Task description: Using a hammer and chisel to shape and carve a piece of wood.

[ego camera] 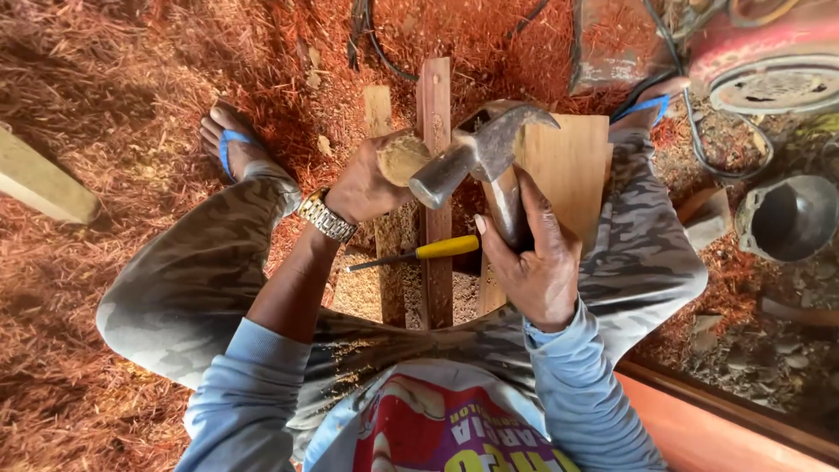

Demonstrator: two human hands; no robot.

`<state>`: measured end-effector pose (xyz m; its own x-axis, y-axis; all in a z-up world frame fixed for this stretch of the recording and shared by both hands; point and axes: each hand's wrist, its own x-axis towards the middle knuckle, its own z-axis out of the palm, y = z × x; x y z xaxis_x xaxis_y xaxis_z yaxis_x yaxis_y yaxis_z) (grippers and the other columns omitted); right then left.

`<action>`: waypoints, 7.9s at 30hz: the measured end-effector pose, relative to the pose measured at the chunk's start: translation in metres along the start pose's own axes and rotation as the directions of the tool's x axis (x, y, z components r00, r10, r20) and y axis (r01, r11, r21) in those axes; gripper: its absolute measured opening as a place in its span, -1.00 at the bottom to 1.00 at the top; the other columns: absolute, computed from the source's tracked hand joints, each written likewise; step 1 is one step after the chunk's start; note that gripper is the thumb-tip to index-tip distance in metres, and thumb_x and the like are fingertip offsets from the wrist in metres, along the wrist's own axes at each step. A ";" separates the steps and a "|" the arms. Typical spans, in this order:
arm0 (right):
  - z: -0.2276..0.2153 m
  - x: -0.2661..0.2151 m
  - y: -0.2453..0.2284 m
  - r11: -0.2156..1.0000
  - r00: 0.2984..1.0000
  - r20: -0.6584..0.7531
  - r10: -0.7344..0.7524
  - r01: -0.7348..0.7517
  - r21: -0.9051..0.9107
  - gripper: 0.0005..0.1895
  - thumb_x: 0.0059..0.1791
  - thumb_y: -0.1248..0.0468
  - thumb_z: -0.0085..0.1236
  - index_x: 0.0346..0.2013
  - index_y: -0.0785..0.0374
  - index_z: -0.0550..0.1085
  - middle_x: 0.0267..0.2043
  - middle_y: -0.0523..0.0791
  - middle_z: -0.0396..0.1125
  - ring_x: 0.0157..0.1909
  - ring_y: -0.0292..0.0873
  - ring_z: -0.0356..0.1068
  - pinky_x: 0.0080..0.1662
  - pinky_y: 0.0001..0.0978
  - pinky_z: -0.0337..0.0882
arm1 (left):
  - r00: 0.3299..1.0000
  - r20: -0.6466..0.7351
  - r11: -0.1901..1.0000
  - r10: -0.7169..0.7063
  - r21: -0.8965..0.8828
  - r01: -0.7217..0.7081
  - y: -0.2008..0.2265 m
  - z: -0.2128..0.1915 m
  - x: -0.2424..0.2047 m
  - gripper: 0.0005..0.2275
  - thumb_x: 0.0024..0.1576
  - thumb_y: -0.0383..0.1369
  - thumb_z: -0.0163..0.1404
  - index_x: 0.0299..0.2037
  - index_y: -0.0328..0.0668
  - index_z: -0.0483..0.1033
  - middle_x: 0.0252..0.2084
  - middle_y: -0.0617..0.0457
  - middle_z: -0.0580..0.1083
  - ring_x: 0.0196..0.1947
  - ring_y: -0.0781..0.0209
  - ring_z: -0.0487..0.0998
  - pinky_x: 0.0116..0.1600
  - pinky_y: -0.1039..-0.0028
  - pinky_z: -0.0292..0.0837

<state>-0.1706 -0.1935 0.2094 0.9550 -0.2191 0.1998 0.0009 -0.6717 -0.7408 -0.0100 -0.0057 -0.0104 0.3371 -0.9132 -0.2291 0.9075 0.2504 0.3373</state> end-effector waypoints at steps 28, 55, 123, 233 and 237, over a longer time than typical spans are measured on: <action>0.056 -0.040 0.054 0.996 0.982 0.167 -0.088 0.092 -0.017 -0.31 0.10 0.29 0.20 0.49 0.19 0.14 -0.22 0.03 0.44 -0.47 -0.23 0.45 -0.47 -0.37 0.54 | 0.952 0.034 0.397 0.305 0.904 -0.159 -0.035 -0.048 -0.027 -0.33 -0.04 -0.43 0.31 0.32 -0.26 0.31 0.03 -0.16 0.56 0.01 0.09 0.59 0.08 0.32 0.60; 0.073 -0.036 0.060 0.990 0.962 0.273 -0.020 0.058 -0.131 -0.35 0.04 0.34 0.18 0.41 0.33 0.23 -0.26 0.07 0.47 -0.53 -0.20 0.42 -0.52 -0.36 0.49 | 0.907 -0.373 0.541 0.198 0.813 0.216 -0.024 -0.024 -0.034 -0.53 0.14 -0.44 0.08 0.31 -0.07 0.37 0.02 -0.16 0.59 -0.14 0.15 0.66 -0.15 0.40 0.73; 0.032 -0.024 0.016 0.950 0.894 0.437 0.100 0.045 -0.309 -0.48 -0.07 0.26 0.28 0.06 0.39 0.26 -0.50 0.07 0.33 -0.57 0.07 0.39 -0.50 -0.04 0.42 | 0.966 -0.186 0.848 0.177 0.527 -0.054 -0.050 -0.017 -0.049 -0.09 0.01 0.09 0.33 0.39 -0.46 0.25 0.00 -0.44 0.40 -0.17 -0.05 0.46 -0.23 0.20 0.51; 0.032 -0.050 0.066 0.955 0.939 0.171 0.297 -0.293 -0.048 -0.70 0.04 0.23 0.29 -0.20 0.41 0.41 -0.44 0.05 0.36 -0.44 0.01 0.36 -0.36 -0.23 0.37 | 0.611 -0.368 0.638 0.701 0.707 -0.306 0.062 0.016 -0.016 -0.78 0.21 -0.40 0.04 0.02 -0.26 0.43 -0.20 -0.02 0.62 -0.33 0.23 0.69 -0.29 0.55 0.69; 0.034 -0.037 0.066 0.937 0.928 0.137 0.346 -0.348 -0.007 -0.70 0.00 0.24 0.29 -0.22 0.41 0.40 -0.53 0.01 0.33 -0.58 -0.10 0.28 -0.49 -0.29 0.31 | 0.419 0.016 0.232 0.908 0.812 -0.536 0.153 0.084 -0.019 -0.83 0.29 -0.47 -0.01 0.05 -0.29 0.38 -0.19 -0.02 0.63 -0.28 0.21 0.71 -0.20 0.54 0.74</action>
<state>-0.1961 -0.2057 0.1314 0.9273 -0.3392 -0.1584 -0.3339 -0.5580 -0.7596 0.1016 0.0224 0.1226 0.9610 -0.1605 0.2252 -0.1731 0.2862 0.9424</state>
